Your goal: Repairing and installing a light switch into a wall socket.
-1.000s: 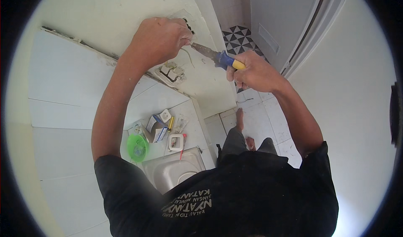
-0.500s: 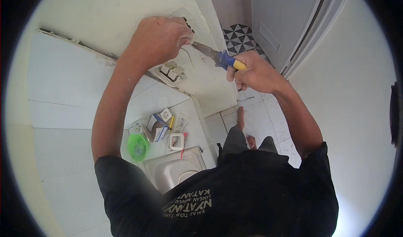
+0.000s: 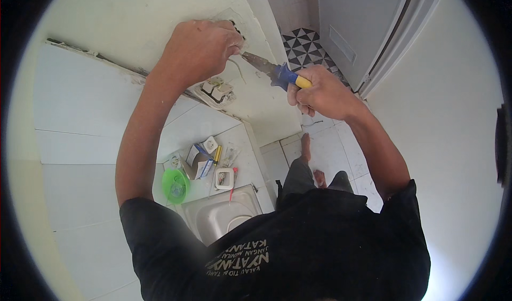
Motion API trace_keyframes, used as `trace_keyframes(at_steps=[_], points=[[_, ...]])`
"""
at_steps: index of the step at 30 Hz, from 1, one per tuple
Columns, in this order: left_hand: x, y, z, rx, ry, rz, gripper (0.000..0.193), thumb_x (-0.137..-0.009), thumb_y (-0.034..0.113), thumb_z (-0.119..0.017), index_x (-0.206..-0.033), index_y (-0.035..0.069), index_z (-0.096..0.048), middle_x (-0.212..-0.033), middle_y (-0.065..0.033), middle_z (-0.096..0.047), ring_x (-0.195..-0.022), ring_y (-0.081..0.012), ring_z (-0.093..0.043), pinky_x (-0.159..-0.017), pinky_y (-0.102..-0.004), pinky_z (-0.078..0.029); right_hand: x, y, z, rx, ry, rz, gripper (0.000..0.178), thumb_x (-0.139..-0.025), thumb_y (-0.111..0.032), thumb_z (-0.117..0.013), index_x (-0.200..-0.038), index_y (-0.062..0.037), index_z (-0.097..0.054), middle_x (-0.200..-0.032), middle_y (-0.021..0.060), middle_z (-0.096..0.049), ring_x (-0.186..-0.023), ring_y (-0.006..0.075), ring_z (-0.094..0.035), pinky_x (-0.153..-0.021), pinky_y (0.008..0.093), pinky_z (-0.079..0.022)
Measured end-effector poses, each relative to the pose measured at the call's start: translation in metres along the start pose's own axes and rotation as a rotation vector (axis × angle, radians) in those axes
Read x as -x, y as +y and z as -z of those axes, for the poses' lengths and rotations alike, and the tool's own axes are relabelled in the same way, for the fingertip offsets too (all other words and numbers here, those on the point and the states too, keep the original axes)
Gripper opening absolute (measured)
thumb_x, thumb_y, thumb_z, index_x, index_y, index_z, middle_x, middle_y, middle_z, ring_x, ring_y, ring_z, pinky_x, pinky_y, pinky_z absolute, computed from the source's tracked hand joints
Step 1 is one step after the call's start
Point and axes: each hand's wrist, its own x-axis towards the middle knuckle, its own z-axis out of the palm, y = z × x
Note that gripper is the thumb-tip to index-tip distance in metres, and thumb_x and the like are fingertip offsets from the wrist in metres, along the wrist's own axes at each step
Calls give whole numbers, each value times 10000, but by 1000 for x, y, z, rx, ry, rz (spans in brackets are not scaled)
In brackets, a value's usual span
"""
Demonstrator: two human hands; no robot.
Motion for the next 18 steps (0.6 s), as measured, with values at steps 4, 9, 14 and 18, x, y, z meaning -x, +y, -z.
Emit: trace_keyframes(at_steps=[4, 9, 14, 18], points=[[0, 2, 0, -8, -2, 11, 62, -813, 124, -635, -766, 129, -675, -827, -21, -660, -746, -256, -654, -606, -395, -488, 0, 6, -13, -178, 23, 0, 52, -723, 4, -511, -685, -2, -545, -624, 25, -515, -493, 96, -473, -450, 275, -372], [-2, 2, -2, -21, 17, -16, 86, -804, 96, -615, -749, 135, -668, -815, -21, -645, -748, -247, -651, -607, -394, -487, -9, 26, -23, -50, 175, 78, 150, -788, -109, -606, -709, 7, -554, -577, 47, -514, -500, 111, -482, -516, 301, -405], [1, 3, -1, -122, -65, -25, 147, -798, 64, -658, -866, 166, -739, -880, 28, -662, -764, -203, -664, -629, -352, -503, -4, 13, -14, 98, 188, 89, 174, -799, -134, -604, -746, 32, -592, -598, 108, -548, -549, 184, -532, -573, 339, -427], [0, 5, 0, -113, -51, -20, 163, -800, 52, -651, -863, 176, -737, -872, 28, -649, -767, -200, -659, -627, -352, -499, -4, 9, -7, 269, 232, 127, 57, -750, -39, -559, -728, 2, -591, -613, 29, -533, -558, 123, -502, -541, 307, -402]])
